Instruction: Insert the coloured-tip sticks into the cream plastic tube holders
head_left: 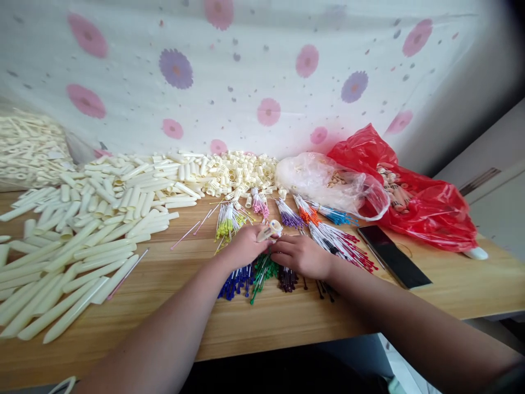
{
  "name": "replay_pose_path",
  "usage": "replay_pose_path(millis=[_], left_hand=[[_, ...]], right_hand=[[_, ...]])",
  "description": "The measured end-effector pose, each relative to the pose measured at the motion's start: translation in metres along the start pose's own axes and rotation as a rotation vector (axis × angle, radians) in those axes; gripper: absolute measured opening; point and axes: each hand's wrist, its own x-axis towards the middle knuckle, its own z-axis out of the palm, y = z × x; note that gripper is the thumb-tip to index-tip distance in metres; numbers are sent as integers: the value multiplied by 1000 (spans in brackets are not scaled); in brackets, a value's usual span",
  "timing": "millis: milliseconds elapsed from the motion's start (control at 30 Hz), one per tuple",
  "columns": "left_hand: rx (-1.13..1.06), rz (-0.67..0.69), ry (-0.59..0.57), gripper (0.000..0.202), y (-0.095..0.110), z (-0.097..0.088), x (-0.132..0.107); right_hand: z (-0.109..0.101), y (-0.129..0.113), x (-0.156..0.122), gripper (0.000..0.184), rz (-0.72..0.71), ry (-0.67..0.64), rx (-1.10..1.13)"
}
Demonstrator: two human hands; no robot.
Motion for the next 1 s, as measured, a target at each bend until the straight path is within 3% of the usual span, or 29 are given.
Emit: replay_pose_path(millis=[233,433,567,633,733,800,900,1000], left_hand=[[144,17,-29,14,-2,7,1],[205,-4,13,14,-3,14,2],[175,-70,73,14,-6,13,4],[137,-83,111,20,-5,9,4],[-146,-83,172,28,0,0,1],[-419,-82,136,31,6,-4,-3],[-563,-59,25,28,14,-5,-8],[-544,-66,44,23,20,-1,-11]], right_hand=[[1,-1,-1,22,-28,111,-3],[-14,-17,4,18,-60,157,69],[-28,-32,7,13,-54,256,209],[-33,-33,9,11,52,381,386],[-32,-22,15,2,475,617,814],[-25,-9,21,11,718,713,1141],[-13,7,30,22,797,786,1439],[-4,10,33,31,759,801,1456]])
